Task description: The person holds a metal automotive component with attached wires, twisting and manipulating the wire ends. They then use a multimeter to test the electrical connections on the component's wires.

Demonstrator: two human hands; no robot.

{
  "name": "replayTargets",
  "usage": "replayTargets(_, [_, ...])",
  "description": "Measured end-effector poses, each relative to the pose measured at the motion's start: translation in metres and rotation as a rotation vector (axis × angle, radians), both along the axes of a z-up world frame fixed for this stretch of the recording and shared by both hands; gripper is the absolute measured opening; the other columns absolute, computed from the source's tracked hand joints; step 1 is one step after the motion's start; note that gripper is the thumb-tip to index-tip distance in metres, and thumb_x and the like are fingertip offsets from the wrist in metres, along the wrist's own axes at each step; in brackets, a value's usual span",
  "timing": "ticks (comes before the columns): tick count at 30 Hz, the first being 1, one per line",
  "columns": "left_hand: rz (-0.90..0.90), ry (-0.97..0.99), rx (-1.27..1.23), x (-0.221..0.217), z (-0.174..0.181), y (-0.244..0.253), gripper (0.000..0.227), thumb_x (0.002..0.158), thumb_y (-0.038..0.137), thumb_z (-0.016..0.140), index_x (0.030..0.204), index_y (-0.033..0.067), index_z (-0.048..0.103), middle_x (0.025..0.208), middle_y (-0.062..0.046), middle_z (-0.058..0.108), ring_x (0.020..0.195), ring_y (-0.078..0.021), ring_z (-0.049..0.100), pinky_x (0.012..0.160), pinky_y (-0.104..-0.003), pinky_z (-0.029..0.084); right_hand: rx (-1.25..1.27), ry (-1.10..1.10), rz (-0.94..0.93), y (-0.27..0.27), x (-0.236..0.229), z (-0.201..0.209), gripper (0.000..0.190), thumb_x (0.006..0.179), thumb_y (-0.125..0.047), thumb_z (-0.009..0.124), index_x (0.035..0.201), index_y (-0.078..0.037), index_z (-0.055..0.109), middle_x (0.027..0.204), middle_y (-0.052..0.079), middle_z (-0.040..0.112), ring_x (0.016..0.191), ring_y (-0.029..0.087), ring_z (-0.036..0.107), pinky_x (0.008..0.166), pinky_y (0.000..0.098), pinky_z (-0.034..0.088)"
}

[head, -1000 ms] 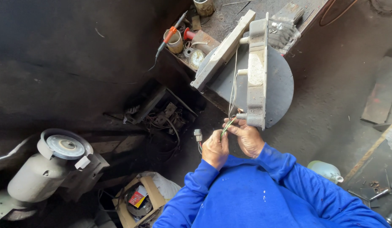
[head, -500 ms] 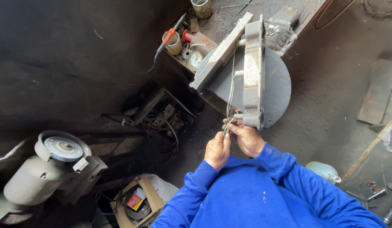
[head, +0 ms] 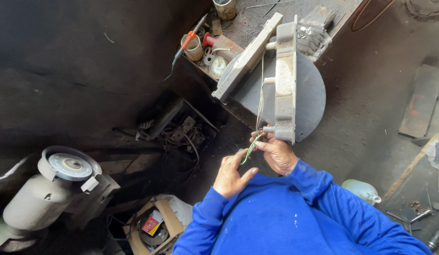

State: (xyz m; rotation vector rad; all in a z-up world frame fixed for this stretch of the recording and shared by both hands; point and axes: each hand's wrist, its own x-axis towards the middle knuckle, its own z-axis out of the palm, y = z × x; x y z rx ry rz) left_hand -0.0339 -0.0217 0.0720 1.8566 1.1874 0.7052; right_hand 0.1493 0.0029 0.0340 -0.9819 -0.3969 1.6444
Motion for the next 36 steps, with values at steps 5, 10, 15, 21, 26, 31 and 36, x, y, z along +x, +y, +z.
replayTargets(5, [0.138,-0.104,0.000,-0.040,-0.023,-0.012,0.062,0.083,0.031,0.080,0.138,0.0089,0.063,0.120,-0.019,0.072,0.119,-0.0453,0.061,0.106,-0.057,0.044,0.035,0.039,0.005,0.000,0.000,0.000,0.035,0.084,0.009,0.073,0.116,-0.001,0.070,0.103,0.011,0.075,0.089,0.019,0.068,0.084,0.0314,0.055])
replayTargets(10, [0.165,-0.217,-0.106,-0.062,-0.045,-0.016,0.053,0.082,0.024,0.078,0.133,0.0128,0.068,0.132,-0.016,0.068,0.131,-0.0415,0.055,0.110,-0.056,0.042,0.009,0.083,0.027,0.000,0.006,-0.020,0.033,0.085,0.011,0.069,0.116,0.001,0.070,0.102,0.014,0.076,0.088,0.019,0.070,0.085,0.0312,0.056])
replayTargets(15, [0.342,-0.301,-0.295,-0.067,-0.056,-0.030,0.022,0.091,0.021,0.077,0.112,0.0170,0.081,0.106,-0.006,0.081,0.108,-0.0188,0.073,0.096,-0.036,0.056,-0.018,0.125,0.037,-0.002,0.008,-0.035,0.030,0.089,0.006,0.067,0.118,0.001,0.069,0.101,0.017,0.076,0.087,0.024,0.072,0.086,0.0370,0.058])
replayTargets(21, [0.374,-0.583,-0.324,-0.058,-0.015,-0.029,0.019,0.089,0.012,0.077,0.105,0.0023,0.079,0.082,-0.012,0.081,0.083,-0.0122,0.075,0.077,-0.031,0.061,-0.010,0.112,0.136,-0.012,-0.013,0.015,0.020,0.095,-0.005,0.064,0.111,0.000,0.072,0.097,0.019,0.077,0.085,0.027,0.074,0.081,0.0409,0.058])
replayTargets(26, [0.356,-0.739,-0.349,-0.054,-0.007,-0.027,0.020,0.091,0.012,0.074,0.105,-0.0035,0.076,0.077,-0.016,0.078,0.077,-0.0145,0.074,0.071,-0.030,0.061,-0.025,0.129,0.172,-0.014,-0.016,0.000,0.023,0.098,-0.016,0.064,0.108,0.002,0.074,0.095,0.022,0.078,0.080,0.029,0.075,0.079,0.0420,0.061])
replayTargets(31, [0.341,-0.787,-0.345,-0.051,0.002,-0.022,0.019,0.095,0.012,0.070,0.103,-0.0050,0.074,0.073,-0.017,0.075,0.075,-0.0184,0.074,0.070,-0.032,0.062,-0.027,0.183,0.147,-0.014,-0.013,-0.014,0.022,0.098,-0.017,0.066,0.103,0.004,0.072,0.093,0.024,0.077,0.073,0.030,0.074,0.076,0.0395,0.062])
replayTargets(36, [0.347,-0.898,-0.370,-0.045,-0.003,-0.015,0.019,0.098,0.010,0.065,0.102,-0.0077,0.071,0.068,-0.019,0.070,0.070,-0.0203,0.072,0.067,-0.032,0.061,-0.009,0.227,0.144,-0.015,-0.012,-0.011,0.025,0.099,-0.019,0.065,0.101,0.006,0.070,0.090,0.024,0.075,0.064,0.025,0.069,0.069,0.0415,0.062])
